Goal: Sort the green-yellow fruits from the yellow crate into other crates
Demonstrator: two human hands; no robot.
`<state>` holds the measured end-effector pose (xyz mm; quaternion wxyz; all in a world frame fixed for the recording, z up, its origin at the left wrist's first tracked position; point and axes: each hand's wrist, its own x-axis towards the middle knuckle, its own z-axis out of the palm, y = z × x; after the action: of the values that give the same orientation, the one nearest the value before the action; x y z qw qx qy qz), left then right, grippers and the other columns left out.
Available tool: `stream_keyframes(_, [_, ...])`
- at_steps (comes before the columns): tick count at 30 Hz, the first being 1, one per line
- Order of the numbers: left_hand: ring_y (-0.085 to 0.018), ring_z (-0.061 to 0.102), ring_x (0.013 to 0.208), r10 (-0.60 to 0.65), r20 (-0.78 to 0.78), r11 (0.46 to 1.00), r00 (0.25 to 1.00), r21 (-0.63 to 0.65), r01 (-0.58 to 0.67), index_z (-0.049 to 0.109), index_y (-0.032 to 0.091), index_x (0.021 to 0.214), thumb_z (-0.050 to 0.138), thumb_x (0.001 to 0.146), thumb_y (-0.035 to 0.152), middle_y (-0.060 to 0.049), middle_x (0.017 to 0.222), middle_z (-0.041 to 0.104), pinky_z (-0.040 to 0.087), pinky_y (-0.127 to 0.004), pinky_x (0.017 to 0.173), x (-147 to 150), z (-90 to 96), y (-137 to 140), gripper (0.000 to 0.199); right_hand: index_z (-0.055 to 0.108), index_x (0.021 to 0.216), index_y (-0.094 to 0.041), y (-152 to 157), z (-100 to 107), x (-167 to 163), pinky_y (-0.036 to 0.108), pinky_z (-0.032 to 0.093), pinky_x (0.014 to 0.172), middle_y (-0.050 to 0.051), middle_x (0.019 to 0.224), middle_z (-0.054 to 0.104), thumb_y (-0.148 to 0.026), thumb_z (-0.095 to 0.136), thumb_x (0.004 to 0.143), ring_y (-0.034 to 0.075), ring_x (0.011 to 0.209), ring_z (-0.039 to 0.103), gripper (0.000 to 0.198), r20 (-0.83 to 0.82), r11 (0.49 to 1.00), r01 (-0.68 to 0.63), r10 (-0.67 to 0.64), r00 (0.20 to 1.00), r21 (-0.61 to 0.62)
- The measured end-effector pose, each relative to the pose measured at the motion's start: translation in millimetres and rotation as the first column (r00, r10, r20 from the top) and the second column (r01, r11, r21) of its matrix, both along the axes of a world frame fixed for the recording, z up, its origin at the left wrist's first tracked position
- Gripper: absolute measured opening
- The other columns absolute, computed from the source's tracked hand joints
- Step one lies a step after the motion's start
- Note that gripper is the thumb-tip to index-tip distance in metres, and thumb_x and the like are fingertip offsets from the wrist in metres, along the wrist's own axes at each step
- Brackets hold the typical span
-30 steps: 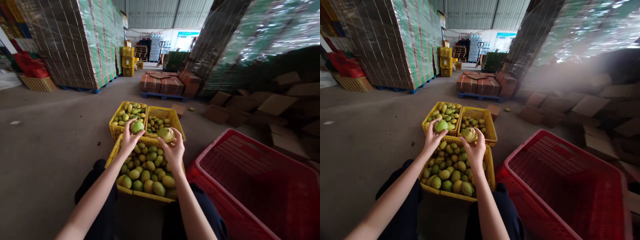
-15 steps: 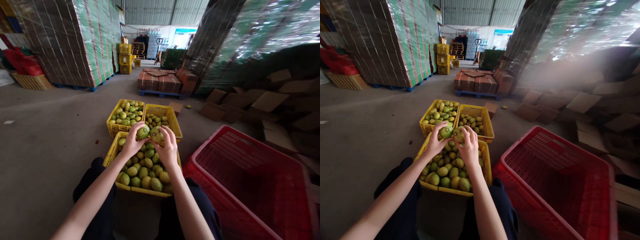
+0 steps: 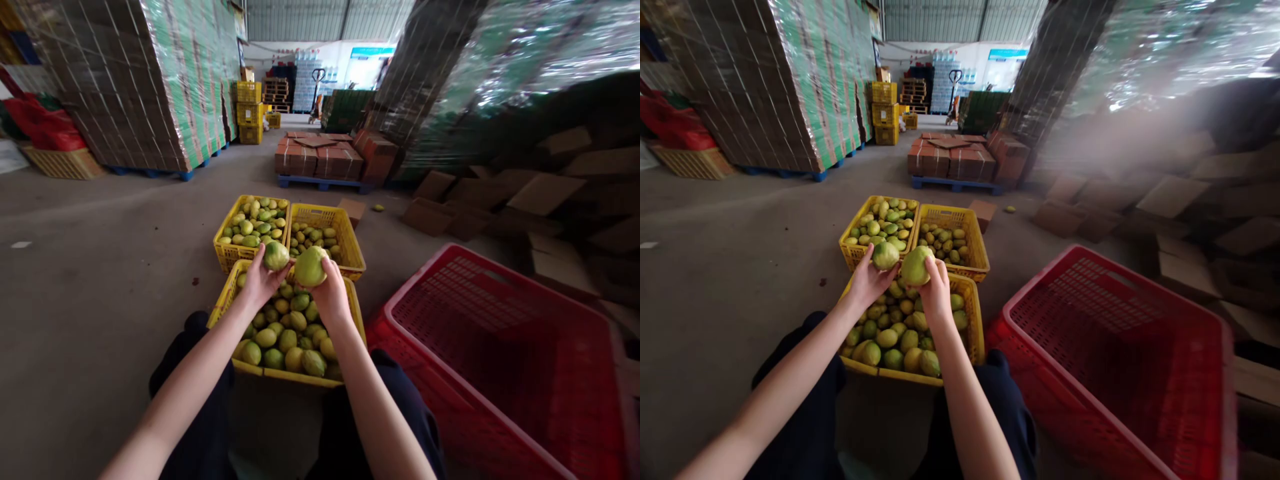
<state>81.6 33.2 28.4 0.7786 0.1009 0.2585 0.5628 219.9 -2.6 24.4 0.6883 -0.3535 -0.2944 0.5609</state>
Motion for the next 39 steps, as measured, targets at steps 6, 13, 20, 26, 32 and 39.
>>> stream_keyframes(6, [-0.02,0.071,0.073,-0.067,0.105,0.997,0.992,-0.038,0.071,0.065,0.011,0.117,0.047,0.099,0.036,-0.009,0.081,0.073,0.06,-0.029,0.065,2.7,5.6,-5.8,0.036,0.068,0.089,-0.016,3.7,3.4,4.5,0.025,0.044,0.039,0.005,0.071,0.072,-0.042,0.057,0.087,0.019,0.054,0.064,0.028,-0.245,0.965,-0.181,0.131,0.961,-0.19])
stream_keyframes(13, [-0.017,0.073,0.075,0.014,0.128,0.997,0.992,-0.077,-0.004,0.063,0.015,0.126,0.04,0.102,0.029,-0.006,0.085,0.074,0.061,-0.026,0.066,4.5,9.8,-9.5,0.036,0.066,0.083,-0.02,4.0,6.3,-1.8,0.026,0.05,0.042,0.003,0.064,0.072,-0.037,0.048,0.093,0.018,0.051,0.065,0.027,-0.419,0.902,-0.195,0.017,0.908,-0.385])
stream_keyframes(20, [-0.015,0.072,0.073,0.121,0.036,0.987,0.992,-0.107,-0.116,0.066,0.015,0.108,0.055,0.098,0.033,-0.004,0.081,0.073,0.061,-0.022,0.068,11.5,2.2,-5.4,0.023,0.065,0.085,-0.018,5.9,2.9,-5.2,0.023,0.052,0.044,0.0,0.066,0.071,-0.045,0.056,0.093,0.014,0.052,0.063,0.029,-0.426,0.921,-0.143,-0.027,0.904,-0.363])
stream_keyframes(26, [-0.017,0.068,0.064,0.039,0.0,0.997,0.999,-0.067,-0.039,0.07,0.014,0.098,0.051,0.097,0.04,-0.008,0.075,0.073,0.056,-0.023,0.056,12.8,-8.5,0.3,0.032,0.067,0.089,-0.017,7.3,2.5,1.2,0.025,0.053,0.044,0.004,0.069,0.072,-0.042,0.053,0.093,0.017,0.056,0.066,0.029,-0.441,0.933,-0.163,0.005,0.897,-0.322])
stream_keyframes(32, [-0.017,0.07,0.072,0.054,-0.02,0.995,0.998,-0.082,-0.056,0.069,0.021,0.11,0.046,0.099,0.029,-0.004,0.083,0.076,0.059,-0.025,0.068,15.2,-7.8,-1.6,0.026,0.066,0.087,-0.021,13.2,-3.8,2.2,0.033,0.06,0.058,0.002,0.068,0.073,-0.029,0.049,0.09,0.019,0.062,0.069,0.019,-0.503,0.93,-0.115,-0.083,0.86,-0.35])
stream_keyframes(39, [-0.013,0.057,0.048,-0.057,-0.058,0.996,0.997,-0.074,0.053,0.068,0.014,0.11,0.05,0.094,0.046,-0.006,0.07,0.069,0.046,-0.02,0.041,5.4,-6.3,-3.3,0.041,0.066,0.086,-0.023,12.9,-13.8,-1.0,0.031,0.06,0.058,0.003,0.071,0.073,-0.045,0.044,0.093,0.018,0.066,0.069,0.032,-0.485,0.902,-0.098,-0.133,0.864,-0.421])
